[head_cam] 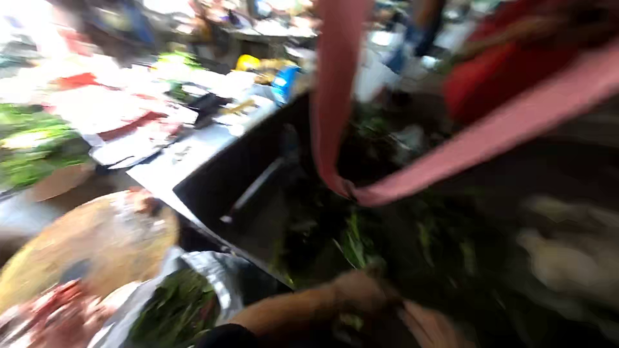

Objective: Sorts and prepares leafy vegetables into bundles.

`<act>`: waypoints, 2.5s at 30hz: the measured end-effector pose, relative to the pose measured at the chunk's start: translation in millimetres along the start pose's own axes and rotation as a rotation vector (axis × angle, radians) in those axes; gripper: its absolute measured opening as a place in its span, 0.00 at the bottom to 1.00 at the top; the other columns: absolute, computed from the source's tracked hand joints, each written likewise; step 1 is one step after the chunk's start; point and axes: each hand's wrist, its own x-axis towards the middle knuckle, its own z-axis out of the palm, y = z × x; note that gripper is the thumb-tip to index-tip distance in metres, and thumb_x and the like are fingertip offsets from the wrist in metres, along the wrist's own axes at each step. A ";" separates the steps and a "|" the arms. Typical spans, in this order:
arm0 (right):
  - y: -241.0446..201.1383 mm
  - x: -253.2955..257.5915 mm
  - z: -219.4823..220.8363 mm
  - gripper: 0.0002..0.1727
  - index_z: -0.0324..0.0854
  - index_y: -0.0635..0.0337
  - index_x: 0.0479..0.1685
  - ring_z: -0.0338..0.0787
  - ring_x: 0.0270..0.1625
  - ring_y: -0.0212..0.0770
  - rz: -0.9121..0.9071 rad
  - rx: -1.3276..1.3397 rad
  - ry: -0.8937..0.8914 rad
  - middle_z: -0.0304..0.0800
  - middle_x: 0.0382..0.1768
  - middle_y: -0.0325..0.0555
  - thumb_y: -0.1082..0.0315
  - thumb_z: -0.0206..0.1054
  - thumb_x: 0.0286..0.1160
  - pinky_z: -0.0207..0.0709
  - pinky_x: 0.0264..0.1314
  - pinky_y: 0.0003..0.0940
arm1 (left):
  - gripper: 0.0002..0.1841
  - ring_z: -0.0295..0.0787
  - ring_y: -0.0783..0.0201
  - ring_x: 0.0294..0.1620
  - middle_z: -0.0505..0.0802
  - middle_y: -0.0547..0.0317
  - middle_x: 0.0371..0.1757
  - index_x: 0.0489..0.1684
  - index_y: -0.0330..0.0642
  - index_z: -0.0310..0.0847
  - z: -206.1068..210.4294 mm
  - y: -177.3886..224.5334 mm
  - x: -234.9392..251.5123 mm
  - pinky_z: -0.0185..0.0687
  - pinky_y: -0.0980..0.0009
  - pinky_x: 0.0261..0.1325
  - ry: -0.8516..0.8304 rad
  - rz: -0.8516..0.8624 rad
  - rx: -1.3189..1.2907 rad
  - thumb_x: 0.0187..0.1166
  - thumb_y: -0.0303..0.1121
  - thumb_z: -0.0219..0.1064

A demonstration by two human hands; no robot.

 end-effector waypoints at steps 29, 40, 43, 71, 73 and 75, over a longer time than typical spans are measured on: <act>-3.1 43.6 64.3 0.19 0.83 0.71 0.57 0.89 0.36 0.41 0.447 0.305 0.809 0.90 0.37 0.53 0.60 0.63 0.84 0.86 0.43 0.40 | 0.17 0.89 0.62 0.43 0.86 0.68 0.26 0.23 0.51 0.79 -127.6 -59.4 -155.8 0.75 0.46 0.76 1.199 0.230 -0.374 0.87 0.44 0.60; 15.5 51.8 146.5 0.33 0.69 0.66 0.78 0.89 0.61 0.55 0.772 0.474 0.409 0.85 0.63 0.63 0.54 0.71 0.81 0.82 0.67 0.52 | 0.11 0.91 0.64 0.42 0.89 0.69 0.31 0.40 0.53 0.82 -111.8 -61.3 -172.2 0.75 0.44 0.78 1.234 0.121 -0.504 0.90 0.44 0.58; 5.3 37.0 152.7 0.28 0.77 0.67 0.74 0.90 0.58 0.57 0.479 0.168 0.597 0.85 0.61 0.66 0.61 0.71 0.78 0.85 0.62 0.50 | 0.12 0.90 0.63 0.37 0.89 0.68 0.28 0.39 0.51 0.81 -115.0 -67.5 -184.0 0.80 0.46 0.71 1.228 0.094 -0.511 0.90 0.44 0.56; -74.6 46.2 3.4 0.07 0.92 0.56 0.41 0.91 0.34 0.22 -0.144 0.808 0.647 0.94 0.35 0.31 0.63 0.77 0.72 0.87 0.37 0.18 | 0.17 0.93 0.71 0.43 0.94 0.62 0.41 0.60 0.35 0.81 -60.4 4.1 -58.3 0.91 0.68 0.53 0.313 -0.220 -1.068 0.95 0.36 0.48; -60.7 50.2 4.0 0.09 0.92 0.54 0.40 0.90 0.37 0.22 -0.160 0.821 0.607 0.94 0.36 0.31 0.60 0.78 0.70 0.86 0.41 0.17 | 0.18 0.89 0.71 0.34 0.90 0.64 0.34 0.59 0.36 0.80 -57.0 6.2 -54.8 0.89 0.70 0.43 0.251 -0.225 -1.057 0.95 0.38 0.47; -47.0 46.8 -0.2 0.12 0.91 0.56 0.48 0.92 0.40 0.27 -0.172 0.902 0.539 0.95 0.39 0.34 0.61 0.78 0.70 0.88 0.45 0.22 | 0.17 0.86 0.71 0.31 0.88 0.64 0.32 0.60 0.37 0.79 -51.6 10.5 -47.3 0.87 0.71 0.39 0.193 -0.234 -1.028 0.95 0.39 0.48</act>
